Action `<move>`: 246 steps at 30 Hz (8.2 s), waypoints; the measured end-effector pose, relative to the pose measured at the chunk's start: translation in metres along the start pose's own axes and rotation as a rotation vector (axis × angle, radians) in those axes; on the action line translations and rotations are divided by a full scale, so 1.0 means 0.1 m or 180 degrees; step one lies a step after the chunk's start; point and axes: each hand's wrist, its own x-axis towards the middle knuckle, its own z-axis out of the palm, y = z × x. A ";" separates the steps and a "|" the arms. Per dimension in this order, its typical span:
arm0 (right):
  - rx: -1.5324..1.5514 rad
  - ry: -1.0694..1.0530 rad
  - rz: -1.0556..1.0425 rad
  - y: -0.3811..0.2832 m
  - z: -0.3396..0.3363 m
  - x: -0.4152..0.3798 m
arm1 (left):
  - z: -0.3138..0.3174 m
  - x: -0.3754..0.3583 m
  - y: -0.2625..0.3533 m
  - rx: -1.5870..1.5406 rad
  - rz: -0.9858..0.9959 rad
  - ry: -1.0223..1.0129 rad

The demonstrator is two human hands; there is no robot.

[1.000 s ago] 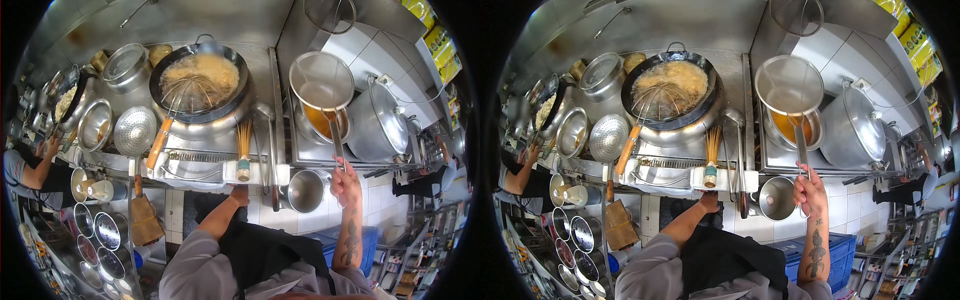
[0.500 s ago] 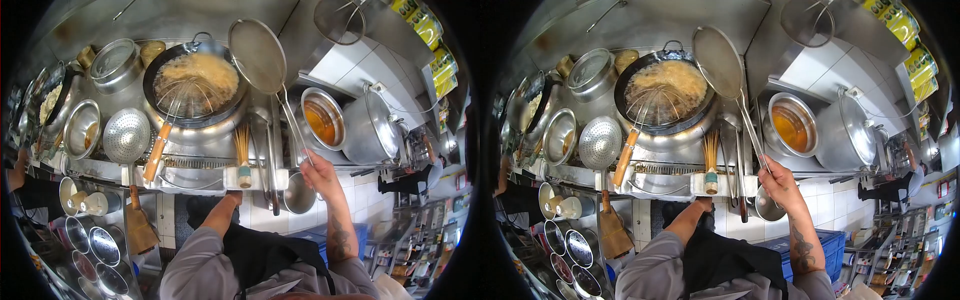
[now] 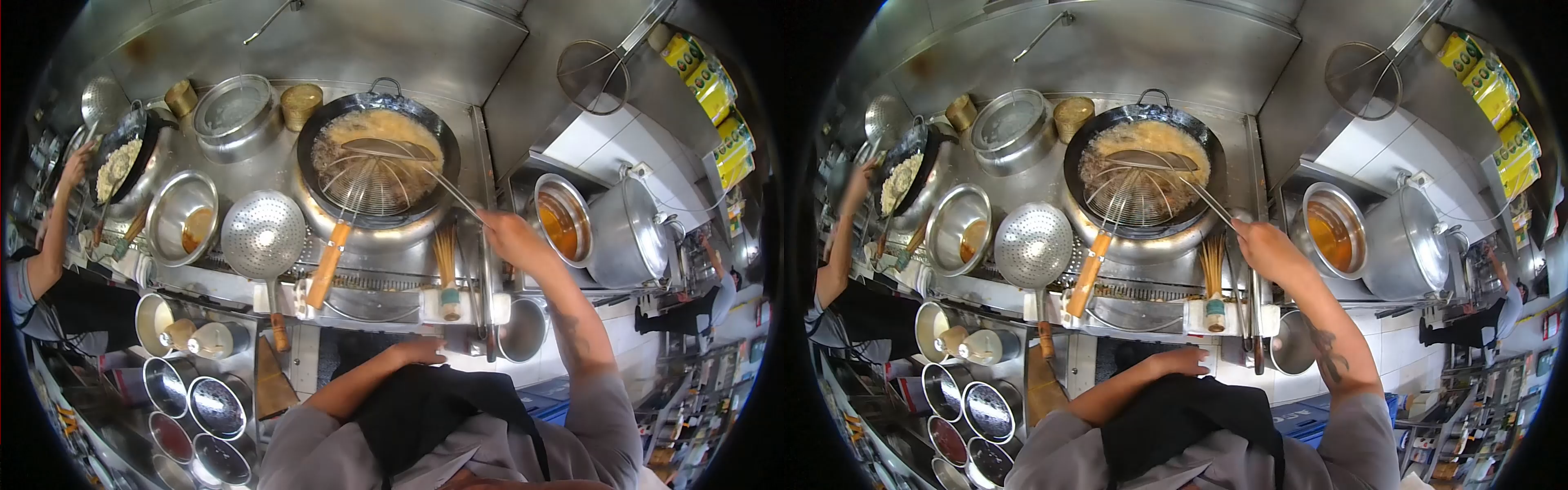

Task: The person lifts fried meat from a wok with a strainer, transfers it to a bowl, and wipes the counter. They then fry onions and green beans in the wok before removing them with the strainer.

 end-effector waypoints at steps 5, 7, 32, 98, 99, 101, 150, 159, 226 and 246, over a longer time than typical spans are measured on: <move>0.0142 0.0220 0.0160 -0.13 0.07 0.18 | -1.57 -1.33 1.50 -0.0193 0.0557 0.1955; 0.0232 0.0207 0.0328 -0.34 -0.19 0.01 | -1.95 -1.58 1.52 0.0883 0.0411 0.3032; 0.2273 -0.0044 0.1496 0.45 0.04 0.64 | -2.46 -1.69 1.14 0.2911 -0.1768 0.2757; 0.5143 -0.1515 0.1959 1.14 0.71 0.84 | -3.20 -2.10 2.03 0.3199 -0.1706 0.1862; 0.5167 -0.1518 0.1925 1.09 0.79 0.88 | -3.15 -2.07 2.08 0.3038 -0.1814 0.1913; 0.5193 -0.1333 0.1790 1.03 0.82 0.81 | -3.06 -2.08 2.11 0.2906 -0.1988 0.1971; 0.4517 -0.1808 0.1181 -0.69 0.14 0.65 | -1.09 -2.22 1.01 0.0822 -0.1381 0.3861; 0.1707 -0.1389 -0.0158 -1.48 1.15 0.94 | -1.00 -2.32 1.07 0.0685 -0.0938 0.3757; 0.3920 -0.0943 0.1523 -1.46 -0.13 0.28 | -1.88 -1.64 0.90 0.1405 -0.1729 0.2811; 0.2453 0.0241 0.0935 -0.63 0.06 0.02 | -2.23 -1.68 0.75 0.1408 -0.1552 0.3353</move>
